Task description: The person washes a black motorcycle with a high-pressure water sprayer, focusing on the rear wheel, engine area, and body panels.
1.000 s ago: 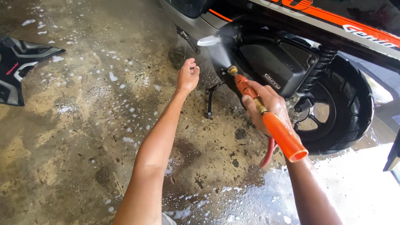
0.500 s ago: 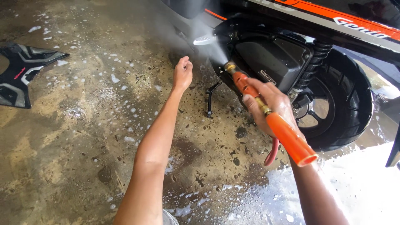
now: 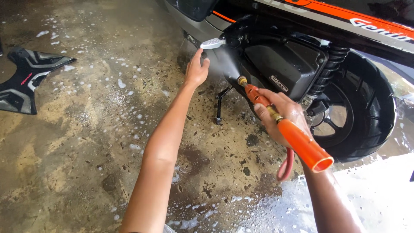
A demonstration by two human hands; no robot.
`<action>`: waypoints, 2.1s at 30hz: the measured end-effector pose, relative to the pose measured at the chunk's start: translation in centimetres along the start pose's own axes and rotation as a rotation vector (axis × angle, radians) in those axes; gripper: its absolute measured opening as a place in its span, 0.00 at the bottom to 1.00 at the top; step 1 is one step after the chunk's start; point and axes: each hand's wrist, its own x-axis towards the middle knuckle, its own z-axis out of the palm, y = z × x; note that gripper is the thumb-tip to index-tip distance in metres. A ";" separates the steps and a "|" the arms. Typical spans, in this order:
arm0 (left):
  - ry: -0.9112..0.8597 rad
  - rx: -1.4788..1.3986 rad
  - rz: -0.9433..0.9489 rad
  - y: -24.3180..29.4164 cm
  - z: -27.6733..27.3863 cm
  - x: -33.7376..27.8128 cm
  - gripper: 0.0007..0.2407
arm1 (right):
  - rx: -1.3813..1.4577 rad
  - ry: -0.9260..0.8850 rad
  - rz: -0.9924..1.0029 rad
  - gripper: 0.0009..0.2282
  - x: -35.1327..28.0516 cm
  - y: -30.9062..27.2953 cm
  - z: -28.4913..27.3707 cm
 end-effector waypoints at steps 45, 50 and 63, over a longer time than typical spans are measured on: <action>-0.133 0.109 0.095 -1.7 2.5 13.3 0.23 | 0.162 0.142 0.338 0.19 7.8 1.8 -0.7; 0.011 0.142 0.018 -2.5 5.7 13.1 0.21 | 0.124 0.198 0.273 0.18 7.1 1.4 -0.5; 0.136 0.326 -0.110 1.2 5.3 10.3 0.23 | -0.091 0.434 0.101 0.17 4.8 4.4 -2.0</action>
